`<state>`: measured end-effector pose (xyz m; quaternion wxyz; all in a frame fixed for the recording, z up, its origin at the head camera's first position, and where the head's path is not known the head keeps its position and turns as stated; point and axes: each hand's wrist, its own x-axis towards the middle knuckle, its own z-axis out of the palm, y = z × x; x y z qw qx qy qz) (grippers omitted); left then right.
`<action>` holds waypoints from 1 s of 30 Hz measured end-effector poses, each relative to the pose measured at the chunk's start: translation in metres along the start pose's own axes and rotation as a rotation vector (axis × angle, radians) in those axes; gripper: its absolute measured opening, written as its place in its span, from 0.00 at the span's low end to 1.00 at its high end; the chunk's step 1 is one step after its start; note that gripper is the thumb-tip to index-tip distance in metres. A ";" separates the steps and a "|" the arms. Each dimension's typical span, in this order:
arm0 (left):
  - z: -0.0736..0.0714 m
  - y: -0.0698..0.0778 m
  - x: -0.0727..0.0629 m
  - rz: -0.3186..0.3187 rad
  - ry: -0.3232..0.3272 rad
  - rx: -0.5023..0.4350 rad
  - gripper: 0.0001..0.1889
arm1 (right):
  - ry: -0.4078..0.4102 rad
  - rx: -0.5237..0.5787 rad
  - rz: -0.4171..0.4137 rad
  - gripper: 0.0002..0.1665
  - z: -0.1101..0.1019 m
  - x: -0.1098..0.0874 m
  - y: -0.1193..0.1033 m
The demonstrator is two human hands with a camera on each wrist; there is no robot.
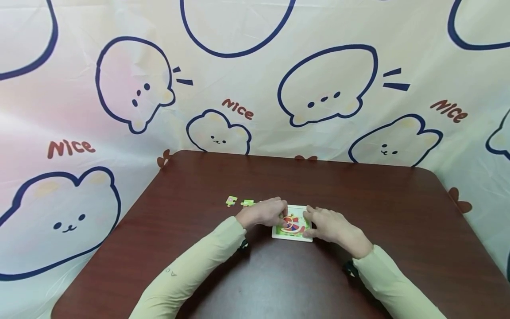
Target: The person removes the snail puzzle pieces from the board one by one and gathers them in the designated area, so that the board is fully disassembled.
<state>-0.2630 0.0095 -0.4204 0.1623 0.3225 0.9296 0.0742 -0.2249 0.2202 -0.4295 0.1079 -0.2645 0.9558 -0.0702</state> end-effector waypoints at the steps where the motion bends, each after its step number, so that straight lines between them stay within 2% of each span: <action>1: 0.000 0.000 0.000 -0.001 -0.003 0.006 0.12 | -0.003 -0.001 -0.007 0.36 0.000 -0.001 0.000; 15: 0.000 -0.002 0.002 0.023 -0.002 0.001 0.12 | -0.045 -0.057 -0.037 0.36 -0.001 -0.003 -0.003; 21: -0.001 -0.003 0.004 -0.013 -0.015 -0.047 0.14 | -0.052 -0.072 -0.034 0.35 -0.004 -0.002 -0.004; 30: 0.001 0.000 0.003 0.002 0.010 -0.009 0.13 | -0.046 -0.062 -0.037 0.35 -0.001 -0.003 -0.004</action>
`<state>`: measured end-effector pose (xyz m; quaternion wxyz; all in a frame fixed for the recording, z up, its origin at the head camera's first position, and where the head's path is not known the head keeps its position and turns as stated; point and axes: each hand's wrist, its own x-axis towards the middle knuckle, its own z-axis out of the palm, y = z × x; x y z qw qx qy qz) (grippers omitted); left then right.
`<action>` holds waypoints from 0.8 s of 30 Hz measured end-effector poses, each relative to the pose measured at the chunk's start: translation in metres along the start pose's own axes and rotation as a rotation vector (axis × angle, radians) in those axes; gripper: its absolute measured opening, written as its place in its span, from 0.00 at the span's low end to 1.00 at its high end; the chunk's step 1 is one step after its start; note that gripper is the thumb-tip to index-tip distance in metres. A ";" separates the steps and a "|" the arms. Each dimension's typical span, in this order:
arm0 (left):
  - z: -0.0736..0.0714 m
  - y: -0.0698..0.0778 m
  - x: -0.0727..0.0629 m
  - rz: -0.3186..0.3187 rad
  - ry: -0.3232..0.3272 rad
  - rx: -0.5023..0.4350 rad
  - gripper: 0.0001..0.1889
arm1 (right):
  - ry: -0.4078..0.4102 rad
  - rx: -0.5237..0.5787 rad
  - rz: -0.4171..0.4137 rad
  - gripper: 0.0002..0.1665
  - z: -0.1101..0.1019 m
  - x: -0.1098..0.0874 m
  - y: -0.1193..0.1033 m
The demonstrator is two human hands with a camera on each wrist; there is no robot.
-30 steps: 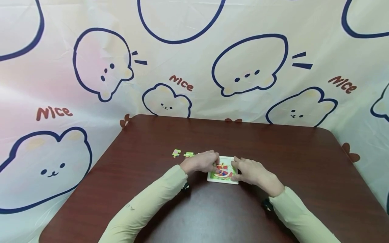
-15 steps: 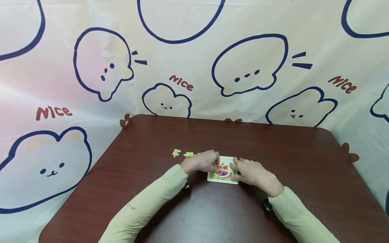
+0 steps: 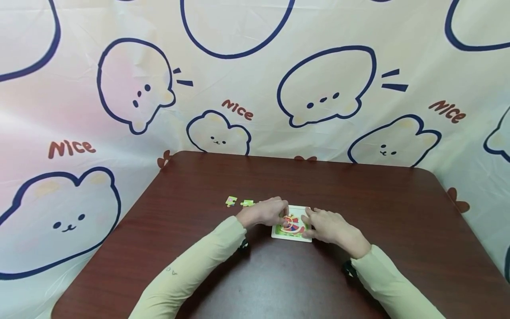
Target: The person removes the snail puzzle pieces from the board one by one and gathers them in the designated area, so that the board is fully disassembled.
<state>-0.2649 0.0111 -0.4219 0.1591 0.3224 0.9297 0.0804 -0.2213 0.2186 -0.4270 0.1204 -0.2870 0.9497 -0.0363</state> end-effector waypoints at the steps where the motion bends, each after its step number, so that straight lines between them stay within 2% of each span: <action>1: 0.000 0.000 -0.001 -0.003 0.006 -0.003 0.13 | 0.000 0.003 0.003 0.35 0.000 0.000 0.000; 8: 0.003 0.001 -0.004 0.002 0.072 0.004 0.13 | 0.000 -0.002 0.016 0.36 -0.001 0.000 0.000; 15: 0.004 0.002 -0.009 0.009 0.101 0.037 0.09 | 0.006 0.001 0.011 0.35 -0.001 0.001 0.000; 19: 0.004 0.002 -0.012 0.040 0.120 0.037 0.06 | 0.009 0.001 0.009 0.34 -0.001 0.002 0.000; 24: 0.005 0.000 -0.016 0.108 0.117 -0.002 0.02 | 0.014 -0.005 0.005 0.33 0.001 0.002 0.000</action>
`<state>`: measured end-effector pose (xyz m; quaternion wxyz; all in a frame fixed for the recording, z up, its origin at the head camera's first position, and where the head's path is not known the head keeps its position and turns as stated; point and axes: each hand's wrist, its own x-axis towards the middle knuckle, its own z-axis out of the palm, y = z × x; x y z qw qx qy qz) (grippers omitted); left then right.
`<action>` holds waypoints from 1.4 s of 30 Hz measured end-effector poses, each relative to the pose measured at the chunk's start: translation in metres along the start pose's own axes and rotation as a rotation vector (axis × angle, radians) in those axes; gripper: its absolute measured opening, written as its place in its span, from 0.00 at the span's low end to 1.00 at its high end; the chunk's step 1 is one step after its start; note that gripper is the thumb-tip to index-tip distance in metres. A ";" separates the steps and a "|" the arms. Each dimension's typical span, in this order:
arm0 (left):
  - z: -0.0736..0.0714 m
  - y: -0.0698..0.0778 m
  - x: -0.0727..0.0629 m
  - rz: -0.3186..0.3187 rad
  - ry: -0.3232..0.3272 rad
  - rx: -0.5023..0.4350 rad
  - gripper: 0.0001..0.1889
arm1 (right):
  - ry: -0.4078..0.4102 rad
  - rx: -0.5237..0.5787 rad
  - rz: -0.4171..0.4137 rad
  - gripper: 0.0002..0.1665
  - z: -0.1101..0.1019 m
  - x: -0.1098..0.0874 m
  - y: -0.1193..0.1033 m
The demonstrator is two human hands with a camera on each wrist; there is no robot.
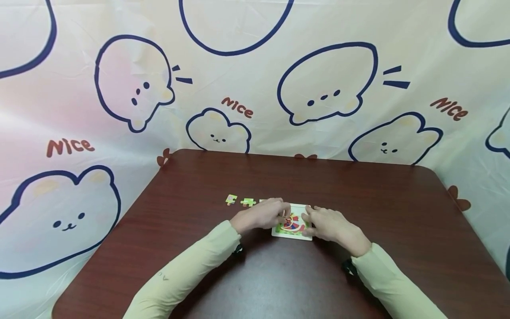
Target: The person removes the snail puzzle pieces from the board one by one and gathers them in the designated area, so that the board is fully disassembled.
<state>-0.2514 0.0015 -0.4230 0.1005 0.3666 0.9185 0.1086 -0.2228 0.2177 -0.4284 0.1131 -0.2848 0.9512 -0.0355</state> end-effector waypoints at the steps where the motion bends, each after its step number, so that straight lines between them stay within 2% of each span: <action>1: 0.000 0.000 -0.001 0.010 0.001 -0.008 0.01 | 0.002 0.000 0.001 0.33 0.000 0.000 0.000; 9: 0.001 -0.001 -0.007 0.007 0.012 -0.055 0.05 | 0.011 0.011 -0.003 0.33 0.000 0.001 0.002; 16: 0.000 0.000 -0.007 0.003 0.055 0.014 0.09 | 0.021 0.011 -0.012 0.34 0.000 0.001 0.003; 25: -0.002 0.004 -0.008 0.018 0.075 0.097 0.14 | 0.021 0.029 -0.003 0.34 0.000 0.000 0.002; 34: -0.008 0.006 -0.009 -0.003 0.045 0.042 0.06 | 0.023 0.023 0.001 0.34 -0.001 -0.001 0.002; 38: -0.011 0.003 -0.011 -0.032 0.028 -0.009 0.05 | 0.019 0.024 -0.004 0.34 0.000 -0.001 0.001; 42: -0.019 -0.002 -0.015 -0.022 0.042 -0.048 0.04 | 0.007 0.034 0.013 0.35 0.001 0.000 0.001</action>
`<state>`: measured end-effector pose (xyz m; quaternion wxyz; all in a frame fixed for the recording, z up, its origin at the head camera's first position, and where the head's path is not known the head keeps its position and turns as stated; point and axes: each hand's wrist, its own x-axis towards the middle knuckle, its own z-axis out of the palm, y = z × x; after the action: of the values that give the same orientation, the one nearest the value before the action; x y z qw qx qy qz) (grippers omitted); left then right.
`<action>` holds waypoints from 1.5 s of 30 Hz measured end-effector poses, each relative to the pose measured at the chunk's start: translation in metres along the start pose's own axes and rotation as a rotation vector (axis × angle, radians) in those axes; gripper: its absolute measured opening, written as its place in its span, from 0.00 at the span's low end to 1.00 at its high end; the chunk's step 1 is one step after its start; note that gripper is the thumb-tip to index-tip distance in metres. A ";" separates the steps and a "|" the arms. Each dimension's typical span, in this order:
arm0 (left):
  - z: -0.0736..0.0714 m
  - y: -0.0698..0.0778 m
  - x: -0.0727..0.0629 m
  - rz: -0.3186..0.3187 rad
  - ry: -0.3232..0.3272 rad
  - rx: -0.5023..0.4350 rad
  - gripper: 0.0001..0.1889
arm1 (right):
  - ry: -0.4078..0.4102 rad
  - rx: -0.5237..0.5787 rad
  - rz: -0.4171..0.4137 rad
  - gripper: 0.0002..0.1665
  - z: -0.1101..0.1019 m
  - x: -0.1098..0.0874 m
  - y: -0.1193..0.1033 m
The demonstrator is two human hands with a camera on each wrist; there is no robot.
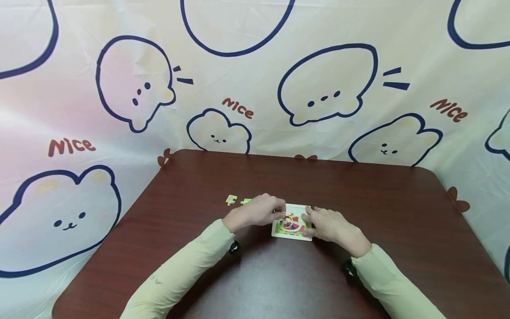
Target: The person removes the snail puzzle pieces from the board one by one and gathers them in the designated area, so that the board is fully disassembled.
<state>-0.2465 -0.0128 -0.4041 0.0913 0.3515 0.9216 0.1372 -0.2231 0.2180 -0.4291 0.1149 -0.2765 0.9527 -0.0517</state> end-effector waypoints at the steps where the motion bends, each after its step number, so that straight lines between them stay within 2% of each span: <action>1: -0.003 -0.002 -0.001 0.005 0.004 -0.009 0.05 | -0.004 0.000 0.004 0.35 0.000 0.000 0.000; 8: -0.024 -0.018 -0.020 -0.027 -0.020 -0.137 0.07 | -0.019 0.008 0.020 0.35 0.000 0.000 -0.002; 13: -0.038 -0.034 -0.036 -0.058 -0.023 -0.166 0.07 | -0.007 0.010 0.014 0.35 0.000 -0.001 -0.004; 20: -0.047 -0.061 -0.059 -0.113 -0.031 -0.222 0.06 | 0.001 -0.014 0.006 0.34 0.000 -0.001 -0.004; 27: -0.044 -0.086 -0.075 -0.162 -0.059 -0.235 0.05 | 0.019 -0.010 0.015 0.34 0.001 -0.001 -0.002; 33: -0.039 -0.101 -0.083 -0.229 -0.066 -0.200 0.05 | 0.027 0.001 0.012 0.34 0.003 -0.002 -0.001; 41: -0.038 -0.118 -0.089 -0.262 -0.117 -0.192 0.06 | 0.024 0.003 0.016 0.34 0.003 -0.001 0.000; 45: -0.035 -0.126 -0.090 -0.303 -0.149 -0.190 0.07 | 0.021 0.013 0.023 0.34 0.003 -0.001 0.001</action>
<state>-0.2679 -0.1706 -0.4043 0.2116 0.2076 0.9376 0.1817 -0.2224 0.2195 -0.4323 0.1075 -0.2643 0.9566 -0.0595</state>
